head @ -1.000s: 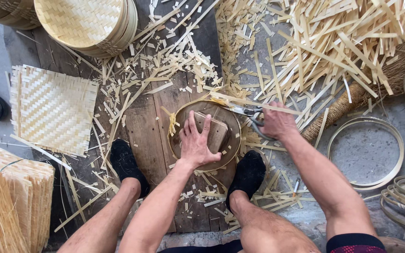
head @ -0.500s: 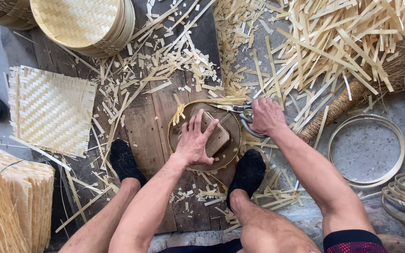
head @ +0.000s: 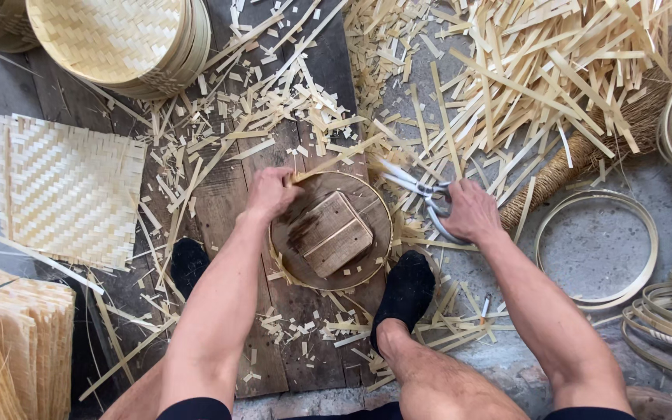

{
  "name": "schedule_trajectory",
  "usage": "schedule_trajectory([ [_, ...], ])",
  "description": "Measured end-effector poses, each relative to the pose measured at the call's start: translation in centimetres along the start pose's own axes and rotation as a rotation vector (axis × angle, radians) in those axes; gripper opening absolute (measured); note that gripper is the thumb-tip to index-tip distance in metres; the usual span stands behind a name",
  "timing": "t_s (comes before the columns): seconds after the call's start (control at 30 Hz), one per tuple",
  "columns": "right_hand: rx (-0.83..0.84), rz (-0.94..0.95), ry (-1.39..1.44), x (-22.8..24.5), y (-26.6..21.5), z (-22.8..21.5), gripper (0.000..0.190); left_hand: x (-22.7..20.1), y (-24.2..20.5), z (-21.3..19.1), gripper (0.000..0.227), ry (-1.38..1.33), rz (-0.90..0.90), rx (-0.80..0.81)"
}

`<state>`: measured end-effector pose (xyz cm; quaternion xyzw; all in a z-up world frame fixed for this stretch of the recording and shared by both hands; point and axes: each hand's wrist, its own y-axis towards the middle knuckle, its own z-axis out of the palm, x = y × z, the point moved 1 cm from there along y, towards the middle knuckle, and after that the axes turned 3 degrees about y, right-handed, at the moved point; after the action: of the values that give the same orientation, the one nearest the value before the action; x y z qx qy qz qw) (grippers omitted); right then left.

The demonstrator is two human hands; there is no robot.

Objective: The person trims bamboo strips from around the edge of a woven circular lid and then presses another lid onto a wooden mold.

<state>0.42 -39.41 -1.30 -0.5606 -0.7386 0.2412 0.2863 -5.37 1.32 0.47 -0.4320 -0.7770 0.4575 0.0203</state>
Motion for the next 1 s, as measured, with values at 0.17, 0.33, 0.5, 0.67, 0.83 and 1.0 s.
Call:
schedule_trajectory([
  [0.17, -0.203, -0.231, -0.098, 2.1, 0.0, -0.2, 0.073, 1.2, 3.8, 0.8, 0.032, -0.140, -0.010, -0.080],
  [0.33, -0.385, -0.263, -0.344, 3.9, 1.0, -1.8, 0.074, -3.2, 4.7, 3.7, 0.028, -0.307, 0.091, -0.308],
  [0.5, -0.491, -0.264, -0.263, 4.4, 0.3, -3.5, 0.077, -6.8, -5.0, 8.2, 0.112, -0.170, 0.067, -0.802],
  [0.67, -0.335, -0.290, -0.272, 6.3, 2.9, -4.4, 0.071, -9.2, -8.7, 12.3, 0.152, -0.069, -0.145, -0.591],
  [0.83, -0.246, -0.244, -0.332, 5.4, 4.6, -1.9, 0.043, -7.2, -8.8, 10.6, 0.146, 0.130, 0.131, -0.480],
  [1.0, -0.108, -0.210, -0.258, 2.3, 3.3, -0.8, 0.026, -5.0, -9.1, 8.8, 0.147, 0.257, 0.308, -0.397],
])
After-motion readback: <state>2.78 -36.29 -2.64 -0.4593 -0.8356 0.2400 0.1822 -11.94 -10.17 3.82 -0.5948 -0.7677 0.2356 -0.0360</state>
